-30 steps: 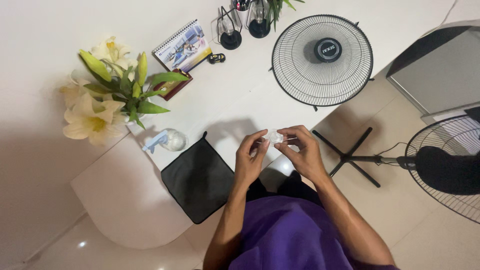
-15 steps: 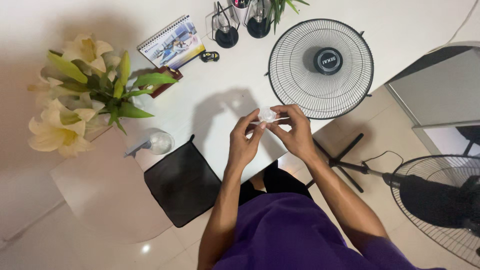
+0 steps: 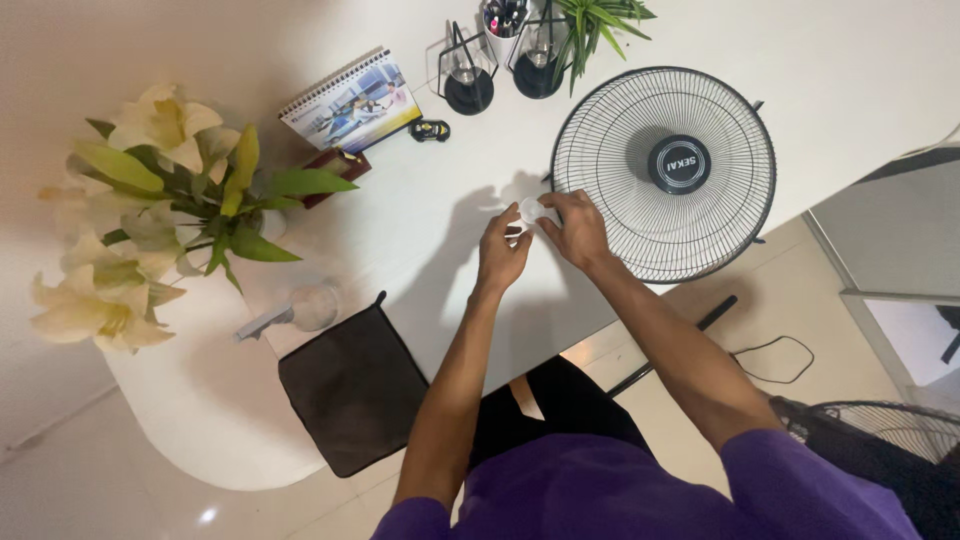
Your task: The person disassembles a standing fan by removing the front grille, the fan blades, and the rear grille. They place each component on a nearby table. The person then picks up a cloth and a spray bottle, preparing to clean the parts.
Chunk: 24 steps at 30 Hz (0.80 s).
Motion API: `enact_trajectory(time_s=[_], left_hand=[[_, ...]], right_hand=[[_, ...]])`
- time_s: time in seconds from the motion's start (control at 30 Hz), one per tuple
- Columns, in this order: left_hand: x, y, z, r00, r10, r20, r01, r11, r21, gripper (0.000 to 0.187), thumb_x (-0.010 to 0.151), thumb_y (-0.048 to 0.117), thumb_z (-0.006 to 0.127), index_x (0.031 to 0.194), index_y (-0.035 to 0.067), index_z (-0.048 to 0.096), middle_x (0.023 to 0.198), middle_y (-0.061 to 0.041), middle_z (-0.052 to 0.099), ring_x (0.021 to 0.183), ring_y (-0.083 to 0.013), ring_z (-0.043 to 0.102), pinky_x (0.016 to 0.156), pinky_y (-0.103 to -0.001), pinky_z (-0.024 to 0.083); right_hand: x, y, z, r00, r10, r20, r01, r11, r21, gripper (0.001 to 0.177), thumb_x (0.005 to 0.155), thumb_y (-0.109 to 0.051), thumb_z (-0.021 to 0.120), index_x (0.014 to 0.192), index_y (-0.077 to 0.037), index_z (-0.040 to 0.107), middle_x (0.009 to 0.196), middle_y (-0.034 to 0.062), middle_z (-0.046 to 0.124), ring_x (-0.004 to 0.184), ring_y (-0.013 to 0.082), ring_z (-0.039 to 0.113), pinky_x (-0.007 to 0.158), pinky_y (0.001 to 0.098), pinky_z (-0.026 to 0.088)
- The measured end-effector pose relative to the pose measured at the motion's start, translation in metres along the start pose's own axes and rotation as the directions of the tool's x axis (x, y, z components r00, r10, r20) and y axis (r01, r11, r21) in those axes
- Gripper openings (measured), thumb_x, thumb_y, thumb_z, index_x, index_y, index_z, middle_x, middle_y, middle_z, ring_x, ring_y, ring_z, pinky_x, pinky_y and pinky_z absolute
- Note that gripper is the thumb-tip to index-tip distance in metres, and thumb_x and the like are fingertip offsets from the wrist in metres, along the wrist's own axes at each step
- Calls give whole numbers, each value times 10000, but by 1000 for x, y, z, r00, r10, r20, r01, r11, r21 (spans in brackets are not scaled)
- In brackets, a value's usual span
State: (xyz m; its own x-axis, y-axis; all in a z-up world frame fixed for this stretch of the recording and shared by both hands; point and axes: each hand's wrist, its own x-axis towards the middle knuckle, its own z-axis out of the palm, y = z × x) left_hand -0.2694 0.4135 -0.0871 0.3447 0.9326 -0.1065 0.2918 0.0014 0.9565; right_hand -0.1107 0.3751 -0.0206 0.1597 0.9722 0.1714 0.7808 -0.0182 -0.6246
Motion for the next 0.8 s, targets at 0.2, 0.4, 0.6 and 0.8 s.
enact_trajectory(time_s=[0.2, 0.4, 0.6, 0.8], left_hand=[[23, -56, 42, 991, -104, -79, 105, 994, 6, 585, 863, 17, 700, 1423, 13, 533, 1333, -164, 589, 1036, -244, 684, 864, -333, 580], [22, -72, 50, 991, -2, -133, 9, 999, 51, 444, 895, 31, 693, 1332, -1, 624, 1306, -157, 619, 1035, -235, 685, 837, -327, 575], [20, -42, 41, 983, -34, -178, 71, 976, 205, 446, 905, 108, 753, 1332, 42, 638, 1215, -150, 624, 892, -221, 673, 814, -340, 571], [28, -17, 30, 993, 72, -93, -26, 907, 420, 504, 851, 174, 817, 1324, 104, 659, 1177, -122, 639, 1079, -318, 636, 906, -430, 528]], right_hand=[[13, 38, 43, 999, -47, 4, 47, 975, -216, 325, 764, -192, 833, 1063, -87, 759, 999, 94, 723, 993, 306, 574, 895, 437, 470], [16, 57, 60, 997, -71, -7, 65, 944, -322, 307, 781, -215, 812, 1063, -103, 765, 1078, 86, 700, 1068, 294, 536, 921, 430, 449], [-1, 59, 46, 993, -45, -106, 16, 965, -261, 419, 797, -198, 841, 1187, -96, 727, 1186, 77, 655, 1089, 295, 527, 927, 437, 427], [-24, 68, 27, 983, -50, -179, -23, 923, -383, 453, 824, -192, 856, 1247, -160, 695, 1376, 84, 569, 1330, 335, 447, 1066, 534, 338]])
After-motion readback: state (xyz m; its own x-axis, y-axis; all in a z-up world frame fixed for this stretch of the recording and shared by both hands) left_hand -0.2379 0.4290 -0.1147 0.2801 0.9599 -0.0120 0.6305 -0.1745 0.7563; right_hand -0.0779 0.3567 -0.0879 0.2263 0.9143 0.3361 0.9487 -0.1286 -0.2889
